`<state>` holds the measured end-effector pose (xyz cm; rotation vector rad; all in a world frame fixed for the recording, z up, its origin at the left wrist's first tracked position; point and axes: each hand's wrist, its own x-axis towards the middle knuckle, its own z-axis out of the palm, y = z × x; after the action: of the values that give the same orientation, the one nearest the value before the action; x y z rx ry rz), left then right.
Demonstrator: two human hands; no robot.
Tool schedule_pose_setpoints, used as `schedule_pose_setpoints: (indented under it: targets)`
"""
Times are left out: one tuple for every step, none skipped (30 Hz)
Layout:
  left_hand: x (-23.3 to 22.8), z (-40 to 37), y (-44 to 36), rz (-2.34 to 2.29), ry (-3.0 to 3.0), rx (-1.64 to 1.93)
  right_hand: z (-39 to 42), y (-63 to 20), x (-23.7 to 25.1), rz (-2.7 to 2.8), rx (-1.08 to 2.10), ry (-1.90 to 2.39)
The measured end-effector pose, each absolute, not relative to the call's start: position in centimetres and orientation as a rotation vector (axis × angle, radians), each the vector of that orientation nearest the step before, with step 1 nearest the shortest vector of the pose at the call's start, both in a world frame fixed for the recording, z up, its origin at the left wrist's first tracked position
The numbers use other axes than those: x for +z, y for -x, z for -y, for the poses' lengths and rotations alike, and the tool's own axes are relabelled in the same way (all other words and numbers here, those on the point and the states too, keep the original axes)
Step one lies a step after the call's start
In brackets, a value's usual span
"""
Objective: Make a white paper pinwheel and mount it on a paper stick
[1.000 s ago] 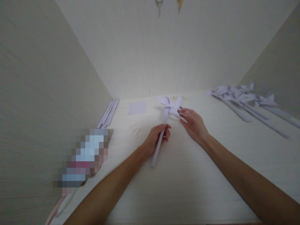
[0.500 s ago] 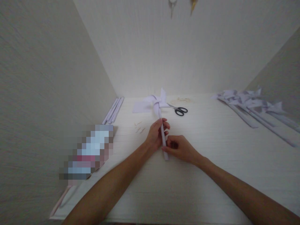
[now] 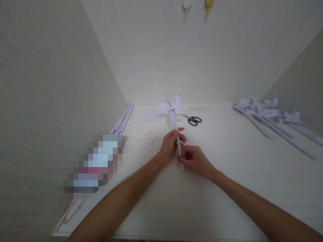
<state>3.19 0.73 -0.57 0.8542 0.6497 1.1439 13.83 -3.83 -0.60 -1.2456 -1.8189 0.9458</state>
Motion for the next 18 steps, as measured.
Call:
schedule_pose_setpoints:
  targets:
    - [-0.56,-0.73,-3.19,-0.646,-0.843,1.149,3.81,-13.83,-0.61,1.819,0.942,1.247]
    - [-0.55,-0.73,-3.20,-0.644,-0.829,1.154,3.80,-13.84,-0.62,1.818,0.939,1.247]
    - [-0.54,-0.73,-3.22,-0.644,-0.815,1.158,3.79,-13.86,-0.61,1.818,0.935,1.247]
    - [-0.53,-0.73,-3.24,-0.645,-0.805,1.161,3.78,-13.86,-0.58,1.820,0.930,1.246]
    - [-0.53,-0.73,-3.26,-0.646,-0.798,1.162,3.77,-13.87,-0.54,1.822,0.927,1.244]
    - [-0.53,-0.73,-3.27,-0.647,-0.795,1.161,3.77,-13.87,-0.50,1.824,0.924,1.245]
    - [-0.55,-0.73,-3.27,-0.646,-0.795,1.158,3.78,-13.87,-0.46,1.828,0.923,1.248]
    - [-0.57,-0.74,-3.26,-0.644,-0.794,1.155,3.78,-13.86,-0.42,1.832,0.921,1.249]
    - [-0.60,-0.75,-3.25,-0.642,-0.793,1.154,3.77,-13.86,-0.40,1.839,0.917,1.249]
    - [-0.64,-0.76,-3.23,-0.640,-0.793,1.153,3.76,-13.85,-0.40,1.847,0.909,1.249]
    - [-0.68,-0.77,-3.21,-0.638,-0.792,1.151,3.74,-13.85,-0.41,1.854,0.898,1.251]
    - [-0.71,-0.79,-3.19,-0.637,-0.791,1.152,3.71,-13.85,-0.44,1.861,0.890,1.254]
    - [-0.75,-0.81,-3.18,-0.638,-0.789,1.151,3.68,-13.85,-0.49,1.865,0.882,1.259]
    - [-0.77,-0.83,-3.18,-0.639,-0.784,1.151,3.64,-13.86,-0.55,1.870,0.878,1.265]
    - [-0.79,-0.85,-3.19,-0.640,-0.778,1.152,3.60,-13.87,-0.60,1.873,0.876,1.272]
    - [-0.81,-0.87,-3.20,-0.640,-0.771,1.153,3.57,-13.88,-0.66,1.876,0.877,1.276]
    - [-0.81,-0.89,-3.22,-0.640,-0.765,1.156,3.54,-13.90,-0.72,1.877,0.876,1.278]
    - [-0.82,-0.92,-3.24,-0.640,-0.760,1.157,3.53,-13.91,-0.77,1.880,0.877,1.278]
